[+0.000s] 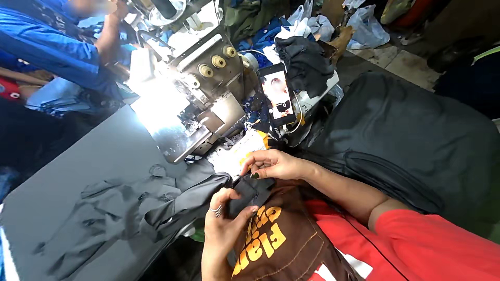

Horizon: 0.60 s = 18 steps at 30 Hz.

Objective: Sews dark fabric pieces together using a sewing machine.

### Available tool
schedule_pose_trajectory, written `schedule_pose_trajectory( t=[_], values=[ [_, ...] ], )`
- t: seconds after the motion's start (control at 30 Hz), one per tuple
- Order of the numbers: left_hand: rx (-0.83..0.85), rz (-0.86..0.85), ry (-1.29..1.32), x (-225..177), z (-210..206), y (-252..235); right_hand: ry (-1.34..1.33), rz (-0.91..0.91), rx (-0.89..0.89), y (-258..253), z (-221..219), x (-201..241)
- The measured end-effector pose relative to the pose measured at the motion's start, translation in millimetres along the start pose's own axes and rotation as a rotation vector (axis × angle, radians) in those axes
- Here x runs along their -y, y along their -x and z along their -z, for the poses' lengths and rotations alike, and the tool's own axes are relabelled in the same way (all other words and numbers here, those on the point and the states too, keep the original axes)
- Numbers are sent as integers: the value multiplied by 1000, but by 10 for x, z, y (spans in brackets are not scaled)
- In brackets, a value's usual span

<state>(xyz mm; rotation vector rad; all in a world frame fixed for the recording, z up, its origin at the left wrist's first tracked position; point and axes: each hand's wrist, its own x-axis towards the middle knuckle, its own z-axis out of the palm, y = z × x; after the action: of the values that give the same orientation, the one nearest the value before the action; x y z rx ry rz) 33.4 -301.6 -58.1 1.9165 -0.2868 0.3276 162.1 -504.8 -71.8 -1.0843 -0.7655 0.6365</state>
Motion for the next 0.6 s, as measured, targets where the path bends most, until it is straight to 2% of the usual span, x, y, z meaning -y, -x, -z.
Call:
schedule_pose_trajectory(
  t=[0.1, 0.2, 0.27, 0.33, 0.43, 0.6],
  values=[
    [75, -36, -177, 22, -11, -13, 35, -49, 96, -13, 66, 17],
    [155, -77, -207, -33, -73, -31, 145, -173, 328, 14, 61, 19],
    [177, -111, -216, -68, -122, -47, 132, -254, 377, 38, 12, 41],
    [188, -102, -215, -76, -114, -57, 69, -277, 312, 48, -2, 81],
    [168, -73, -250, -30, -75, -46, 77, -182, 214, 41, 88, 94],
    [110, -107, -586, -24, -82, -106, 188, -22, 106, 16, 210, 90]
  ],
)
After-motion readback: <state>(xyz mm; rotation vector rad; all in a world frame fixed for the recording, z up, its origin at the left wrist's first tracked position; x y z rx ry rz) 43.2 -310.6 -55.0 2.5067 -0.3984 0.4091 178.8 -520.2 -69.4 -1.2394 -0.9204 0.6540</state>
